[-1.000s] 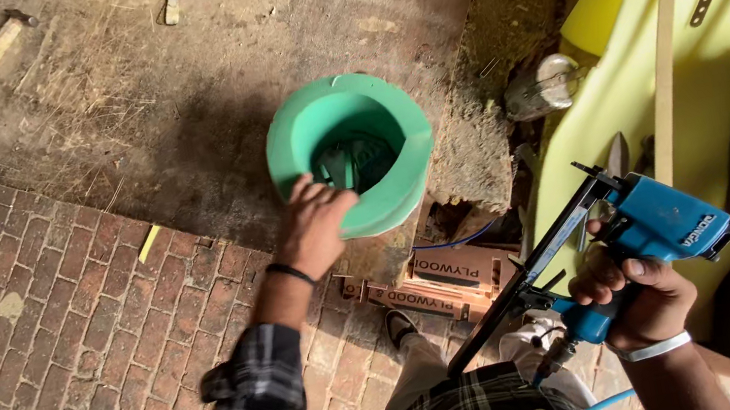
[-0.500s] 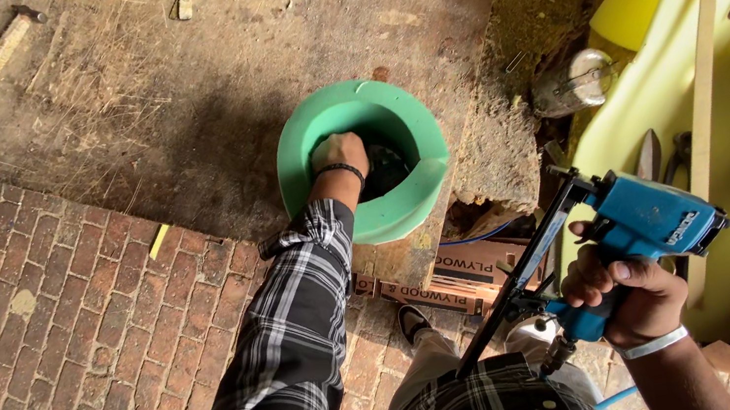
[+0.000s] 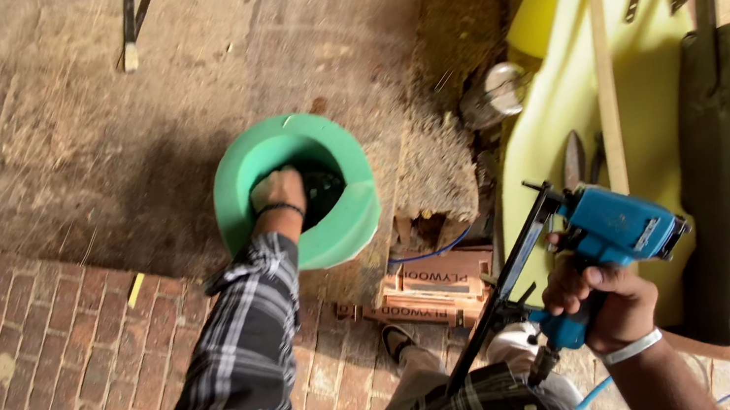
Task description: The person uses a pneumatic staple gun to attach thin wooden strips to the underside of a wooden frame. They then stretch a large piece of brown fabric over the frame and staple it to the edges.
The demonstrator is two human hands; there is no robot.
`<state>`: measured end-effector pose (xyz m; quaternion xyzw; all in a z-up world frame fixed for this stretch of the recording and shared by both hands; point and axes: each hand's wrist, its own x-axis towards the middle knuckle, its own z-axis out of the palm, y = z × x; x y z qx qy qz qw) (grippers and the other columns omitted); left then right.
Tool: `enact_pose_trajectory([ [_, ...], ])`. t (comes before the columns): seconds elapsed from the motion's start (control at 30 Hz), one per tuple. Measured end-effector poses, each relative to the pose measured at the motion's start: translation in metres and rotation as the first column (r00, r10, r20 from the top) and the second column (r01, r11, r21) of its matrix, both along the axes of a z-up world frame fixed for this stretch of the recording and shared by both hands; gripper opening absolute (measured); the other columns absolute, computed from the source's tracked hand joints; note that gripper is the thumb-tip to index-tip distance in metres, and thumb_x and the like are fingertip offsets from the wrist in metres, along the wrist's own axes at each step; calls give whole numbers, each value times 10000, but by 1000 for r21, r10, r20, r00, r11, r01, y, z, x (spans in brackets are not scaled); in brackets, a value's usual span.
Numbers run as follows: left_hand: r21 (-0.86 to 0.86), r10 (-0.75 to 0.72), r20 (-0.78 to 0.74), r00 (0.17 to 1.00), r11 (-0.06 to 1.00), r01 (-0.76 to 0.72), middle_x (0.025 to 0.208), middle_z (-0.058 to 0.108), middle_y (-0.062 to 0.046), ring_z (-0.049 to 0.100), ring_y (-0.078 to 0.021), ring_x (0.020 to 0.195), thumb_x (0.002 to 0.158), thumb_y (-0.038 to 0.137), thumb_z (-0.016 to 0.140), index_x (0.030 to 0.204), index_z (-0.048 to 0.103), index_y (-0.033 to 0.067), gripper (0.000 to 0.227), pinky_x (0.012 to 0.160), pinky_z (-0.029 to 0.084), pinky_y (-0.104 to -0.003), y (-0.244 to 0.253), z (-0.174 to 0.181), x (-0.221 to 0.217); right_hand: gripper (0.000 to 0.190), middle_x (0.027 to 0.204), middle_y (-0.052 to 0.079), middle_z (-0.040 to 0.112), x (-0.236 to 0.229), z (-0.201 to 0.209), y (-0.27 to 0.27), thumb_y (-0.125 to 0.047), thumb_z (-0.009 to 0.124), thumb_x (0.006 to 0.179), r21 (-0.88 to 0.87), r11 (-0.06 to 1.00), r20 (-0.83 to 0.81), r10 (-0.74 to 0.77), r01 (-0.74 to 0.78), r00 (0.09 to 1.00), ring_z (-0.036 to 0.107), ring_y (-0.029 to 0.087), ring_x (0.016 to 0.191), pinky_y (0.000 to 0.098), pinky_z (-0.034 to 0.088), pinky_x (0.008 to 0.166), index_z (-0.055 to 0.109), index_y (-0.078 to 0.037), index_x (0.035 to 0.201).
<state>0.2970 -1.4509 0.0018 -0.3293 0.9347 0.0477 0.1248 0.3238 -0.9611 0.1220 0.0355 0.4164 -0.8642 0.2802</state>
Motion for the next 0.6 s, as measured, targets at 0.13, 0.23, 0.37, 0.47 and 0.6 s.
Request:
enact_pose_trajectory([
  [0.13, -4, -21, 117, 993, 1000, 22, 1208, 709, -205, 686, -395, 1110, 940, 147, 630, 1084, 777, 105, 210, 891, 579, -512, 18, 51, 17, 696, 607, 25, 489, 16, 1, 26, -246, 766, 711, -6, 1000, 43, -23, 23, 999, 500, 186, 516, 369, 445, 564, 542, 94, 1276],
  [0.23, -15, -31, 20, 999, 999, 31, 1131, 721, -206, 687, -374, 1031, 820, 204, 781, 1038, 786, 81, 250, 865, 570, -473, 25, 118, 21, 691, 611, 22, 481, 8, -2, 38, -240, 759, 714, -7, 999, 22, -37, 37, 999, 497, 186, 514, 372, 447, 563, 547, 99, 1277],
  [0.37, 714, 269, -508, 818, 664, 225, 930, 767, -100, 704, -174, 762, 843, 125, 748, 1033, 760, 52, 204, 687, 554, -356, 64, 162, 43, 663, 627, 32, 489, 16, -5, 59, -231, 753, 735, -48, 997, 15, -58, 58, 998, 509, 193, 537, 377, 458, 582, 538, 95, 1271],
  [0.47, 880, 251, -343, 905, 422, 217, 831, 762, -61, 662, -162, 663, 811, 189, 795, 956, 725, 76, 196, 582, 548, -326, 165, 116, 31, 656, 632, 38, 492, 20, -5, 78, -226, 752, 738, -44, 994, -10, -101, 100, 995, 516, 203, 542, 392, 464, 576, 529, 102, 1260],
  [0.6, 854, -91, -285, 954, 427, 296, 855, 769, -101, 687, -159, 704, 864, 284, 843, 932, 791, 56, 244, 648, 561, -283, 295, 17, 0, 660, 644, 44, 491, 28, -5, 109, -234, 750, 754, -18, 983, -39, -184, 184, 982, 514, 201, 564, 388, 463, 603, 543, 105, 1280],
])
